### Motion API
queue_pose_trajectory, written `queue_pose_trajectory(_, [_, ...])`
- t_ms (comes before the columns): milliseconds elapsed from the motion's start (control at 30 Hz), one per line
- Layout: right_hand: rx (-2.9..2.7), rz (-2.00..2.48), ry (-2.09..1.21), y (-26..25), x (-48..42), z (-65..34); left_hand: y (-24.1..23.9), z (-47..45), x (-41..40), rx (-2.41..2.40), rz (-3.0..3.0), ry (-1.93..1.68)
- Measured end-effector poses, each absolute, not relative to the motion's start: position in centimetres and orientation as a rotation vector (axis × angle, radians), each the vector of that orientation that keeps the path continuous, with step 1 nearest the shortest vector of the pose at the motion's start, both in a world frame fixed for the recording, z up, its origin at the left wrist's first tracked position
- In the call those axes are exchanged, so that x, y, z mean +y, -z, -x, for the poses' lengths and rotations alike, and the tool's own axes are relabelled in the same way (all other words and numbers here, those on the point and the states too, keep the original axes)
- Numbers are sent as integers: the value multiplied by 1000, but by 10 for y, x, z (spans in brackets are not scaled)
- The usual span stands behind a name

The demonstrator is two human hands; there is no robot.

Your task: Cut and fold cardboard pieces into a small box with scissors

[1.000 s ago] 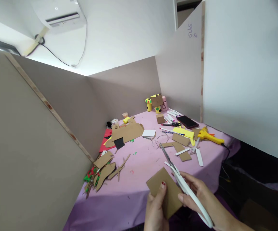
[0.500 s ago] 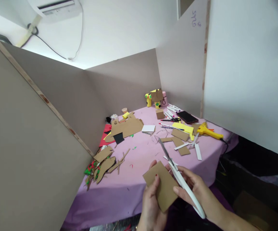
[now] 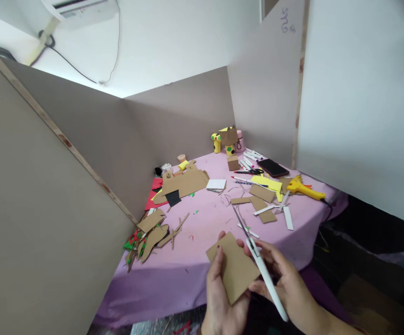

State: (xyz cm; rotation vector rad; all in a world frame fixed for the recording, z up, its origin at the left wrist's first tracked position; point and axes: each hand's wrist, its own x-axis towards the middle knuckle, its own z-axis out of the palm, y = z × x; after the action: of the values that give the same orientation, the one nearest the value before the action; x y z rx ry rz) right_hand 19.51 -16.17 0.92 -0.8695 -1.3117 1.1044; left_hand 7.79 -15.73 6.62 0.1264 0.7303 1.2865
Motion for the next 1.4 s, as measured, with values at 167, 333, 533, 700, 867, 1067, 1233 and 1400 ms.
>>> queue_pose_trajectory(167, [-1250,805,-1153,-7,-164,-193,-71,-78,-160,763,-201,-1338])
queue_pose_trajectory(333, [-1244,789,-1183,-4,-165,-191,-64,-76,-159,807,-259,-1365])
queue_pose_trajectory(533, [-1255,732,-1200,-2,-164,-192,-56,-72,-160,801,-362,-1380])
queue_pose_trajectory(700, [-1276,846,-1245,-2,-172,-208,-65,-64,-164,797,-437,-1401])
queue_pose_trajectory(867, [-1183,911,-1276,-6,-178,-216,-71,-62,-168,824,-434,-1406])
queue_pose_trajectory(1067, [-1167,831,-1364,-20,-174,-202,-62,-71,-170,819,-471,-1337])
queue_pose_trajectory(1233, [-1165,890,-1360,-17,-173,-200,-60,-74,-171,805,-488,-1288])
queue_pose_trajectory(1400, [-1177,840,-1346,-18,-175,-201,-52,-70,-165,814,-486,-1313])
